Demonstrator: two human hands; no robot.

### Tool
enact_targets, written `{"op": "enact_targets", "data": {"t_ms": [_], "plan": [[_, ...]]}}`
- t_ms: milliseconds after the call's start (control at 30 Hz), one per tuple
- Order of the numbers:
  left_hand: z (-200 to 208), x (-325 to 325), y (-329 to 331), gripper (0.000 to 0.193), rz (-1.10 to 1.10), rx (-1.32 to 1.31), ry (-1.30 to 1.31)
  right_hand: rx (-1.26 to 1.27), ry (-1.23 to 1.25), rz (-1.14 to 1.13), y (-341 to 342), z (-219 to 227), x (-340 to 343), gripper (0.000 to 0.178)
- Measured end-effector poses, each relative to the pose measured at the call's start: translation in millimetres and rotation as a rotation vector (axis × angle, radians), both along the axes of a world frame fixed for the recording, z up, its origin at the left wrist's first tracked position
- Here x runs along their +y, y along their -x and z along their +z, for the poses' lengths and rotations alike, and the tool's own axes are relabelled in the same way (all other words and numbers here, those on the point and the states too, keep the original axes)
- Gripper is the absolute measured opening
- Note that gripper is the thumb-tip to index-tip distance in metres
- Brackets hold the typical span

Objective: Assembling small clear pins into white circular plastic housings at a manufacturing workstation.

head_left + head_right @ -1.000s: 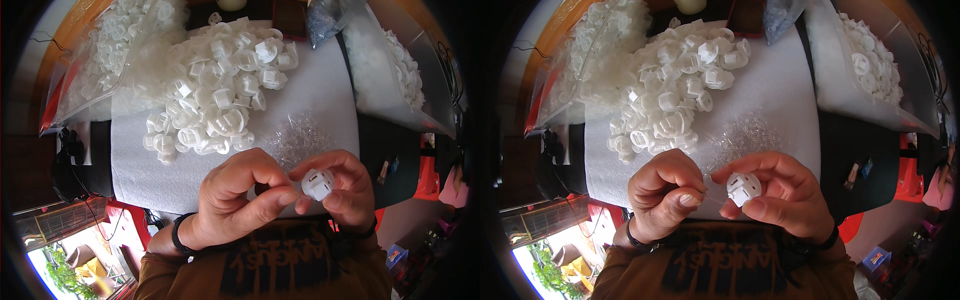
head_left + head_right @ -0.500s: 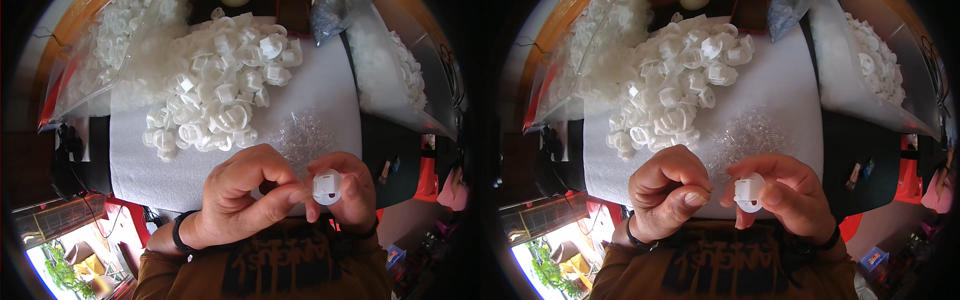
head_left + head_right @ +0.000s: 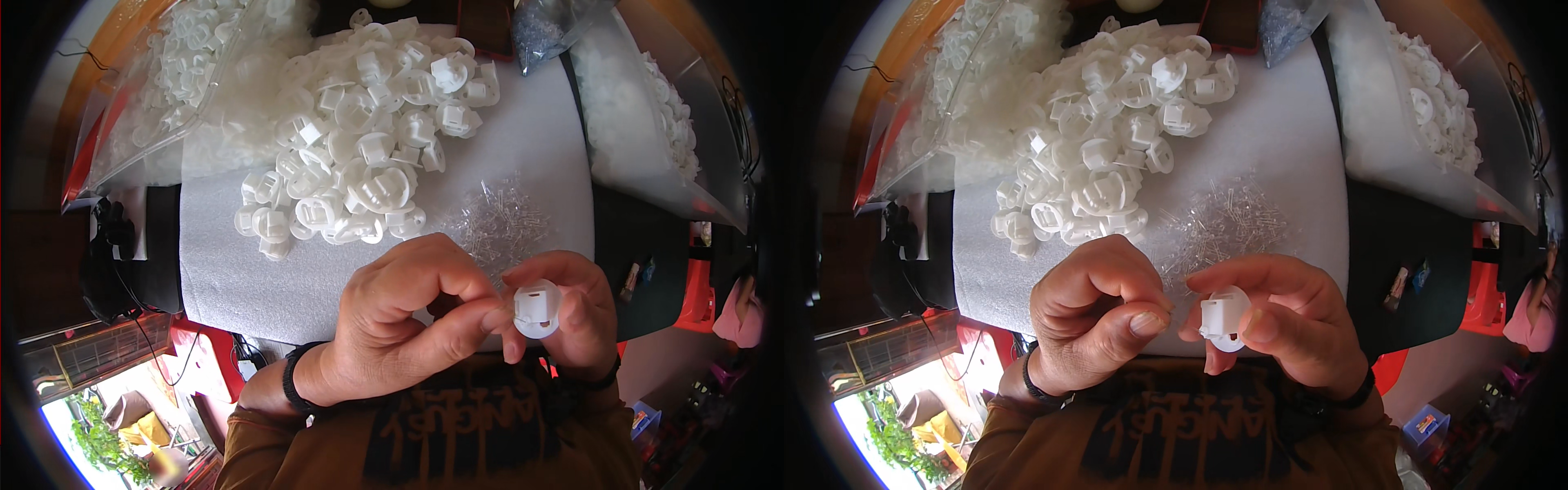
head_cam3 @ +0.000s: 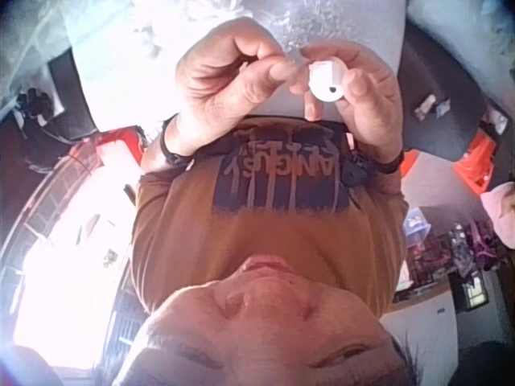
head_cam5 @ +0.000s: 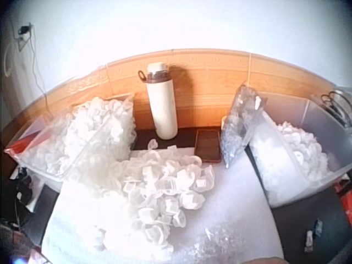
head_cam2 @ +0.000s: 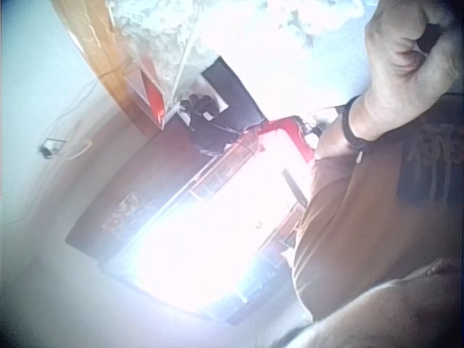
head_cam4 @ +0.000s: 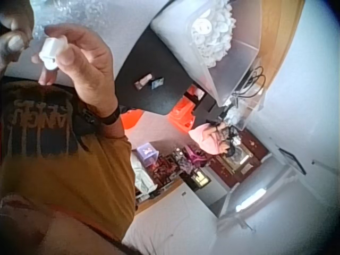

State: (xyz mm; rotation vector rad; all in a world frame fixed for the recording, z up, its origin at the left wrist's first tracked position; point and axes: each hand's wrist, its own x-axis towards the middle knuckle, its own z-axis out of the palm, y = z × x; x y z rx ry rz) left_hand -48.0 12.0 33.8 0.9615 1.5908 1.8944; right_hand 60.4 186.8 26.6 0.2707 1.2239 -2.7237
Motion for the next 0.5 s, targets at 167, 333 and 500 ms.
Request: {"op": "enact_targets", "data": {"t_ms": [167, 333, 500], "plan": [[2.7, -0.5, 0.5, 0.011, -0.009, 0.04, 0.038, 0.014, -0.005, 0.01, -0.4, 0.0, 2.0, 0.054], [1.8, -0.9, 0.3, 0.011, 0.002, 0.076, 0.051, 0.012, 0.001, 0.007, -0.2, -0.8, 2.1, 0.053], [-1.0, 0.3, 1.2, 0.013, 0.011, 0.106, 0.033, 0.016, 0.004, 0.002, -1.1, -2.3, 2.4, 0.051]]}}
